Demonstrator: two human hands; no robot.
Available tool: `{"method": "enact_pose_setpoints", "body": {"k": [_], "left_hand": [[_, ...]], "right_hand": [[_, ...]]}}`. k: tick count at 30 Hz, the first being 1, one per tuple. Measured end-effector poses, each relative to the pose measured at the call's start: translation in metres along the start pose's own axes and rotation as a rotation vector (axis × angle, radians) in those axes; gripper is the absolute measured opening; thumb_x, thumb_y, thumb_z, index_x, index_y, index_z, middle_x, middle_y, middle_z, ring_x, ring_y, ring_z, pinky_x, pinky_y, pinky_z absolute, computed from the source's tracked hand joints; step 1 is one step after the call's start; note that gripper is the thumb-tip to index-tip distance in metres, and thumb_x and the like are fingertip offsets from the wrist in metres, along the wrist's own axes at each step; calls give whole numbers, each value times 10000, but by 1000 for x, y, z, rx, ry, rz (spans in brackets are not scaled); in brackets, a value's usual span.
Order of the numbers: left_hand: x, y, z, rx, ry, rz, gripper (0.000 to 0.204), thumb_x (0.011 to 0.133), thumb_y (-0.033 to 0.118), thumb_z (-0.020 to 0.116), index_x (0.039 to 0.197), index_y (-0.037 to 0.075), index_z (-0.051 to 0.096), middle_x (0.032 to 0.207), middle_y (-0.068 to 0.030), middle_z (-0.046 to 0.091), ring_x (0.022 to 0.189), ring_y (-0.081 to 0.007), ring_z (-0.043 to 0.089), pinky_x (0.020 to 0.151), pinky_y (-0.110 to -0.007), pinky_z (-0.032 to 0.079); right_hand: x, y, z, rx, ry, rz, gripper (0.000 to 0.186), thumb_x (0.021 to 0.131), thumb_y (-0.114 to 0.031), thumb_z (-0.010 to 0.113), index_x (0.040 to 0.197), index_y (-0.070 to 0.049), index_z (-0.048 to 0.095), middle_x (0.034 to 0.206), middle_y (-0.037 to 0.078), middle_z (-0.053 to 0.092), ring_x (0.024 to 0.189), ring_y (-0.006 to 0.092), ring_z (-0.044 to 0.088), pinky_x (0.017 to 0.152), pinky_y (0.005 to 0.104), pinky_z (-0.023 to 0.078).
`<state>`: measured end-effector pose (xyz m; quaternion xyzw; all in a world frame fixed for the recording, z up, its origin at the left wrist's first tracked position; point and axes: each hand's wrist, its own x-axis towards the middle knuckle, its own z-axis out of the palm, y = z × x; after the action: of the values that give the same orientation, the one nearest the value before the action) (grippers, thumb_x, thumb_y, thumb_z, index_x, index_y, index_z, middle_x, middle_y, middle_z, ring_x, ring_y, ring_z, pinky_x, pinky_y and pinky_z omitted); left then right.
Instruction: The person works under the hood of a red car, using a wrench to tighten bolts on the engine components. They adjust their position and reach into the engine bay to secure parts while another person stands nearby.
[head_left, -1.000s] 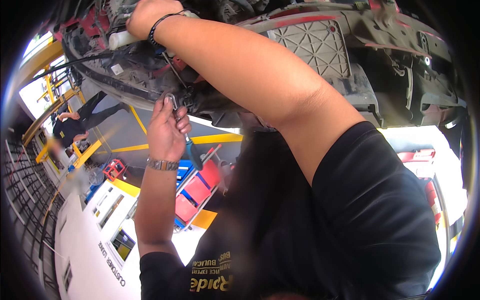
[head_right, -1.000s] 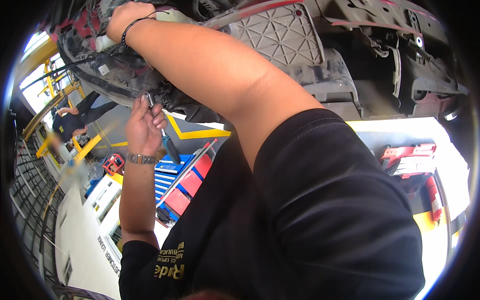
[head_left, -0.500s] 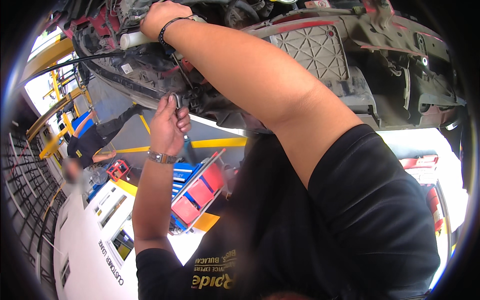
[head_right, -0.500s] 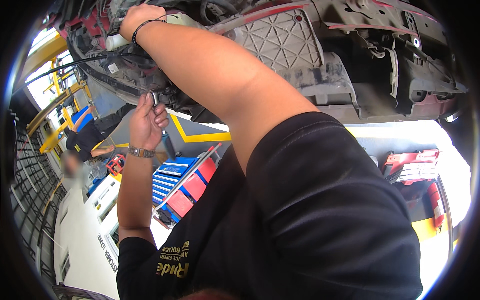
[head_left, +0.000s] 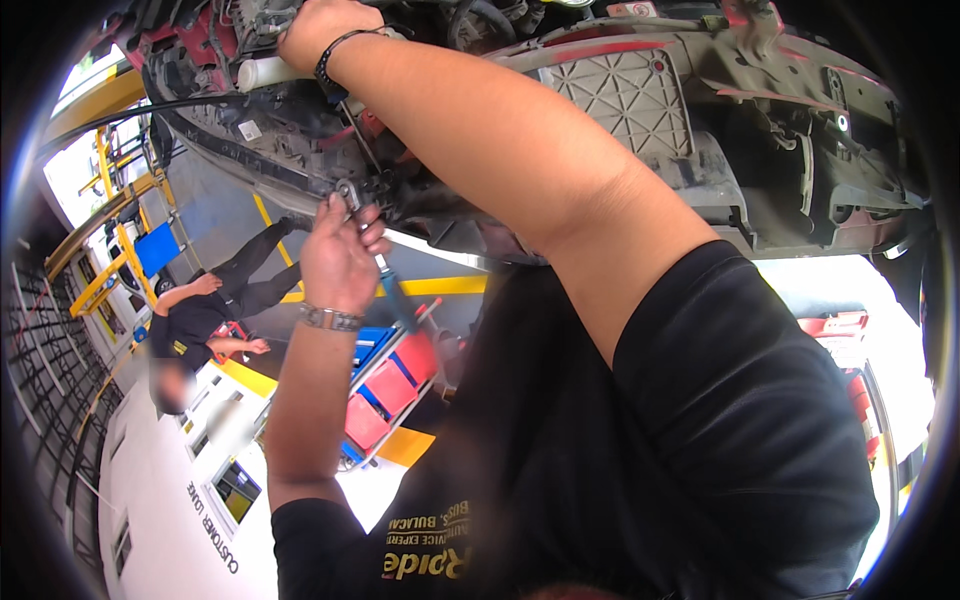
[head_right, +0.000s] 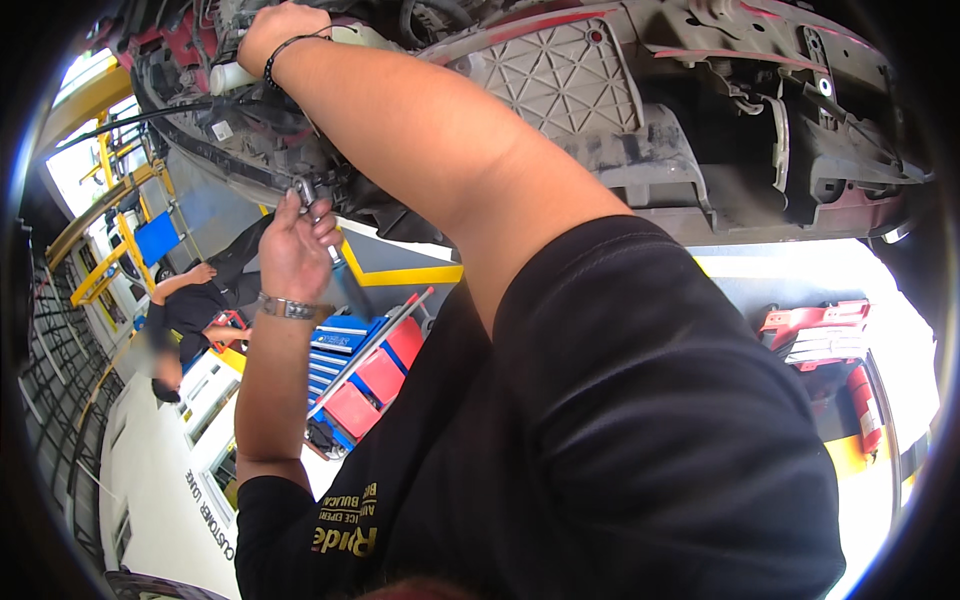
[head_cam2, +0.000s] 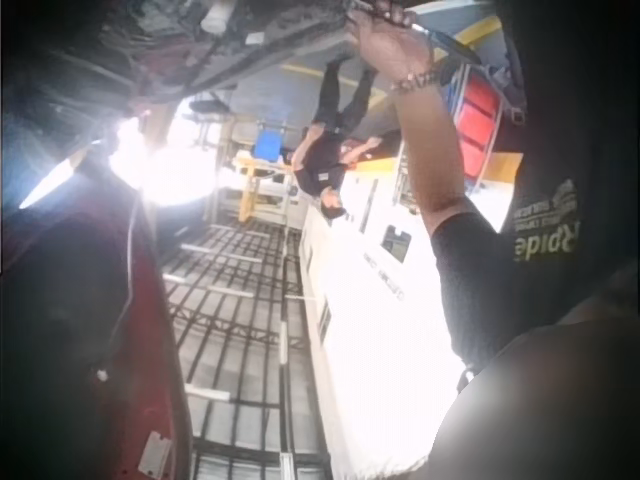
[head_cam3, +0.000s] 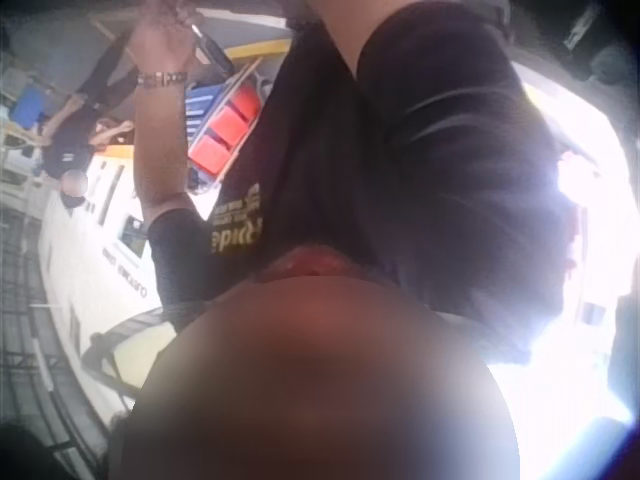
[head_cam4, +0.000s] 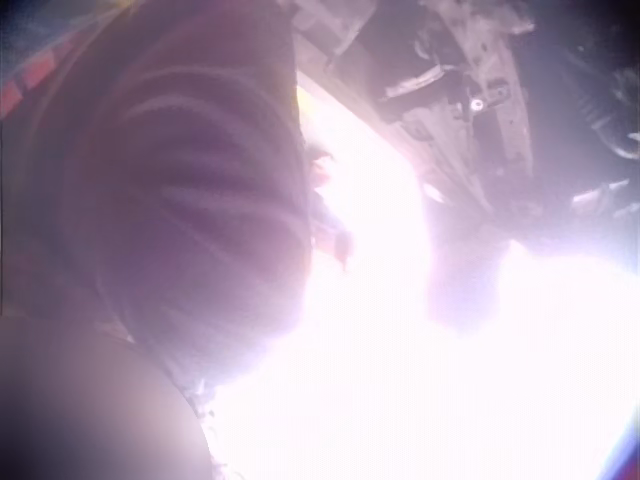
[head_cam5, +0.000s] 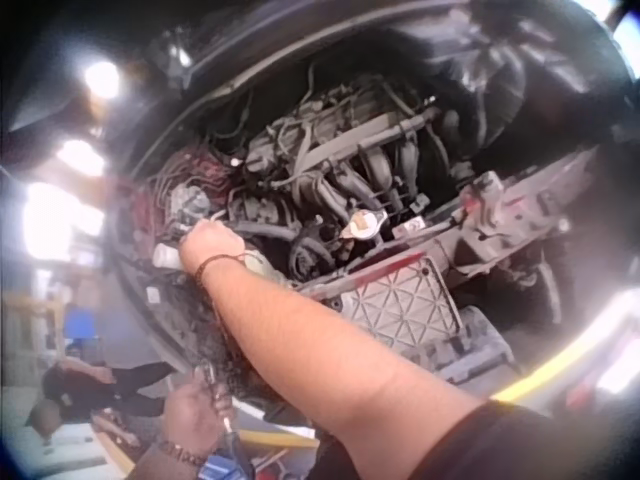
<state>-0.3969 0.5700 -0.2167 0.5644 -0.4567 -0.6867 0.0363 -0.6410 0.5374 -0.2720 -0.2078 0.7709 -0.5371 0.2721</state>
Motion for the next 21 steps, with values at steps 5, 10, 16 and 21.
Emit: {"method": "enact_pose_setpoints", "body": {"k": [5,10,16,21], "left_hand": [[4,8,-20,66,-317,-50,315,1112,278,486,1404,175,541,853,-47,554,695,-116,453,622,-246,350],[22,60,-22,1080,-556,236,344,1088,275,544,1404,141,575,833,-1,587,680,-80,473,589,-227,380],[-16,-10,21,-216,28,41,205,1095,283,520,1271,178,527,927,-57,561,709,-161,482,635,-309,426],[17,29,-25,552,-350,102,278,1084,312,556,1266,109,610,812,-43,576,650,-156,475,630,-319,421]], "right_hand": [[1,1,1,12,-30,16,368,943,-276,544,1124,-50,772,1199,201,742,1137,334,720,968,441,569],[-2,-1,0,-11,-20,-6,371,939,-275,544,1123,-48,772,1203,207,739,1140,339,718,970,443,568],[-2,-2,-1,2,-23,9,371,938,-282,545,1112,-48,776,1197,209,741,1148,342,714,974,440,567],[-3,-1,-3,1,-20,-27,374,937,-278,542,1120,-50,776,1200,209,740,1149,343,713,976,441,565]]}}
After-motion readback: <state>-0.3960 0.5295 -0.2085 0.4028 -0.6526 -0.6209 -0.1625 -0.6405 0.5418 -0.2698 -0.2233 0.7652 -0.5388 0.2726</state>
